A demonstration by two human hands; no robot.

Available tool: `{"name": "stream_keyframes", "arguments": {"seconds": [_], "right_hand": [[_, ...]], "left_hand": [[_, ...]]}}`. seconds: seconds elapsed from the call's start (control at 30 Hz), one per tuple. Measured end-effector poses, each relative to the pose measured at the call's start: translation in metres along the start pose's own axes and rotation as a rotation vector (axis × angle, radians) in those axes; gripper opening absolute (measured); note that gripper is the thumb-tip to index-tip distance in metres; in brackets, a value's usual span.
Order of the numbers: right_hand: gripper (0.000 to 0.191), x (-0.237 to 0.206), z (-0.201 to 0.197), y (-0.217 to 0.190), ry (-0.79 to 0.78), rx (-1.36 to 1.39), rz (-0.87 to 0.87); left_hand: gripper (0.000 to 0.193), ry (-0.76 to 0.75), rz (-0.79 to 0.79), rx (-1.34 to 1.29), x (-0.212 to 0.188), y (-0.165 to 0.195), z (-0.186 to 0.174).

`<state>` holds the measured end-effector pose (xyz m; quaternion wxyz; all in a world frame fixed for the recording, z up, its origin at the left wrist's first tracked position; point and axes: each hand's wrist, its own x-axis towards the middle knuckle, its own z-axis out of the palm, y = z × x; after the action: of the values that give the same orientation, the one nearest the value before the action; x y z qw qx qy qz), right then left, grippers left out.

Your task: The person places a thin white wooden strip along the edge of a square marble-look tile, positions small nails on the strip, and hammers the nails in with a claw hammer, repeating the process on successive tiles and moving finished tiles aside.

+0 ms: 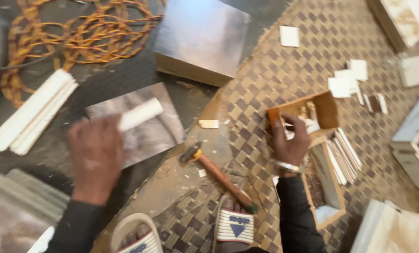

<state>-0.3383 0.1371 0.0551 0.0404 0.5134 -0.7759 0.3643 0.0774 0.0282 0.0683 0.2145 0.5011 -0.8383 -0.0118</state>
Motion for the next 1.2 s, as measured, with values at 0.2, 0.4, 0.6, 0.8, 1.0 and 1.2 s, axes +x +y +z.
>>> {"name": "stream_keyframes", "arguments": {"seconds": [0.2, 0.4, 0.6, 0.8, 1.0, 1.2], "right_hand": [[0.04, 0.057, -0.046, 0.089, -0.24, -0.351, 0.173], [0.05, 0.103, -0.041, 0.106, -0.4, -0.547, 0.235], [0.043, 0.119, -0.027, 0.105, -0.555, -0.642, 0.456], [0.045, 0.12, -0.033, 0.112, -0.676, -0.53, 0.541], [0.048, 0.123, -0.031, 0.12, -0.839, -0.435, 0.499], [0.07, 0.1, -0.045, 0.132, -0.892, -0.132, 0.342]], "left_hand": [[0.035, -0.154, 0.019, -0.1, -0.011, 0.064, 0.023], [0.039, -0.192, -0.031, -0.097, -0.021, 0.074, 0.031], [0.041, -0.202, -0.082, -0.095, -0.034, 0.082, 0.033], [0.04, -0.168, -0.107, -0.107, -0.045, 0.082, 0.036], [0.044, -0.223, -0.118, -0.065, -0.05, 0.076, 0.04], [0.045, -0.207, -0.132, -0.113, -0.06, 0.072, 0.045]]}}
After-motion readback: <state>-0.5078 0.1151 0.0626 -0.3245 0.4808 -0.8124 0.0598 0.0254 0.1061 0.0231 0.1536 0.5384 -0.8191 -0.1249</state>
